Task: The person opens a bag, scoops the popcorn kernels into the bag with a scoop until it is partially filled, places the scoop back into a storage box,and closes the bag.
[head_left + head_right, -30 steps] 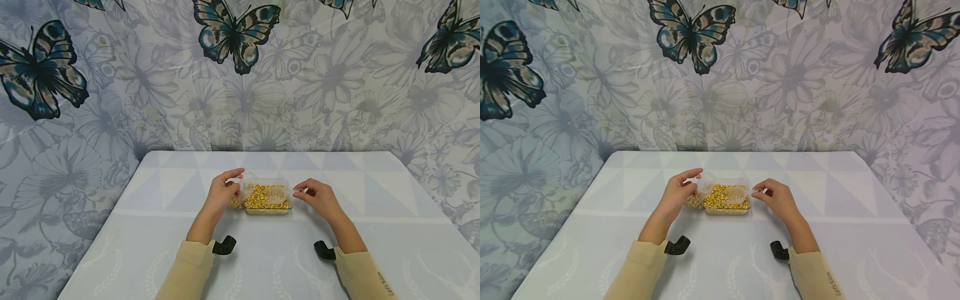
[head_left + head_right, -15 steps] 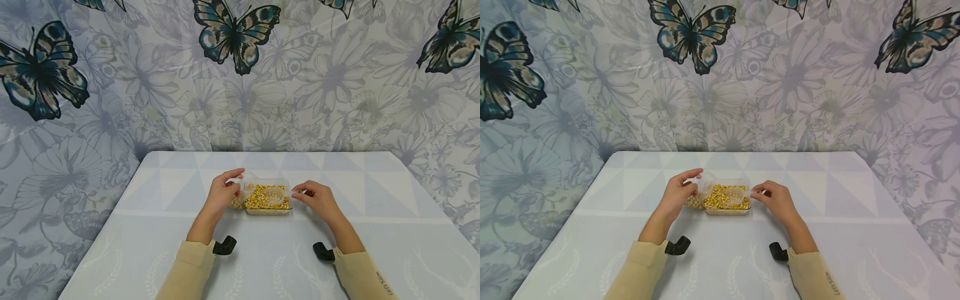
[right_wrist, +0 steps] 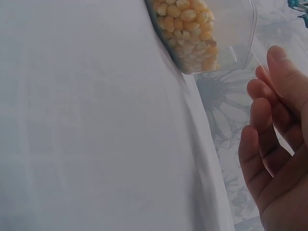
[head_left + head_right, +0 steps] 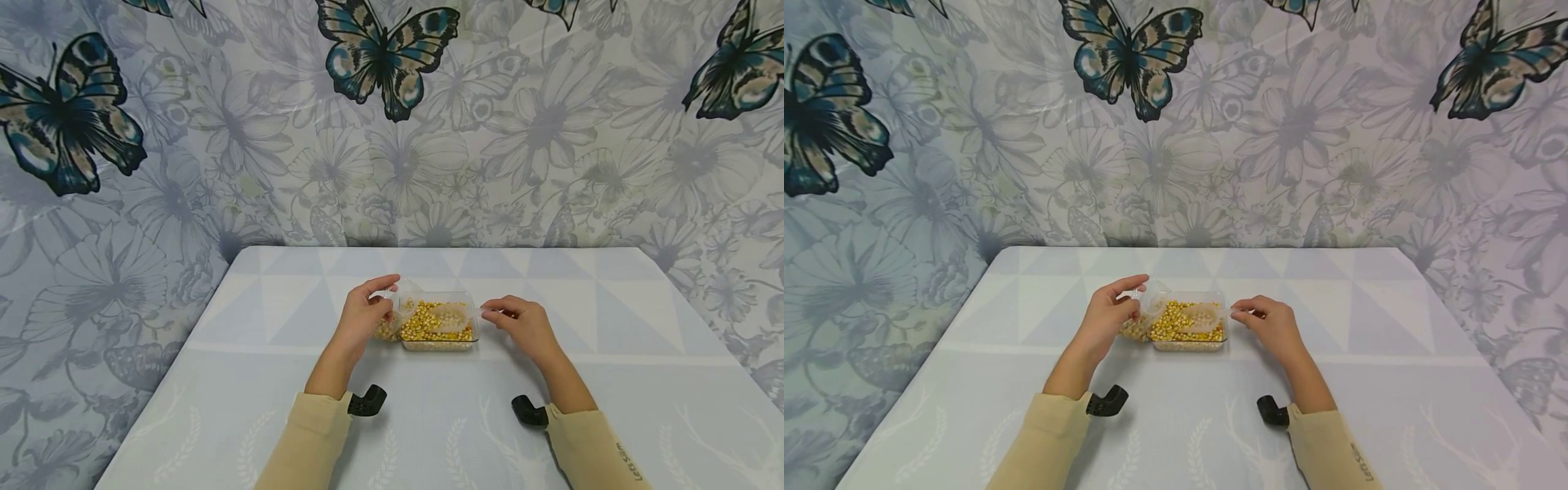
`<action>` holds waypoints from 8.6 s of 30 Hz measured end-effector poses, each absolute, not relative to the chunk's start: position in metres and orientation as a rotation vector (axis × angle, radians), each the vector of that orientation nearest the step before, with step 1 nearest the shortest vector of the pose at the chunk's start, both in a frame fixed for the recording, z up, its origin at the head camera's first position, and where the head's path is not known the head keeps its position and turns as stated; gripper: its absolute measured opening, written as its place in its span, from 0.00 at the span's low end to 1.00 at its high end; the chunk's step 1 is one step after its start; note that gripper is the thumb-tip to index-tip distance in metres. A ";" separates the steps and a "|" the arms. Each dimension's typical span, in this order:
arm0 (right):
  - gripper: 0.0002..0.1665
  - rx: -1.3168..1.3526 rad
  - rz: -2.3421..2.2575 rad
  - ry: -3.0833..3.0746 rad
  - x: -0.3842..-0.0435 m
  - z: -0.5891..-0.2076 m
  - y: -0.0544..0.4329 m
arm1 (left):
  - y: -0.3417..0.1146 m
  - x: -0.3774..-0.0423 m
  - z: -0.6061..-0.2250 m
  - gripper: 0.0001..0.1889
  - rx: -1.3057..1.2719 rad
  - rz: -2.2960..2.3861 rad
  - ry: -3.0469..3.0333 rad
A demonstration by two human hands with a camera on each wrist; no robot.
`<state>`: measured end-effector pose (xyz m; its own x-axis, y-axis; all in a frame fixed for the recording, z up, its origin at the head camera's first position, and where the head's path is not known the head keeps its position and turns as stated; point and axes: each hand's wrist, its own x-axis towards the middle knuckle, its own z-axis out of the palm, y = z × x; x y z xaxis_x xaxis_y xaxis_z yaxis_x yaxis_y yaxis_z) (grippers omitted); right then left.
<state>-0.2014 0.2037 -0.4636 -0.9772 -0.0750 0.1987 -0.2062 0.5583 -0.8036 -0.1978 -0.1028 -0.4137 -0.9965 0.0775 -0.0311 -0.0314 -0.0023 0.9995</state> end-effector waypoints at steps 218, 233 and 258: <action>0.11 0.192 1.428 -2.339 -0.195 -0.432 0.201 | -0.102 -0.198 -0.416 0.29 0.086 2.161 2.149; 0.08 0.349 1.216 -2.368 -0.197 -0.439 0.193 | -0.102 -0.198 -0.415 0.29 0.089 2.155 2.159; 0.09 0.366 1.213 -2.582 -0.200 -0.452 0.196 | -0.102 -0.199 -0.414 0.28 0.066 2.169 2.152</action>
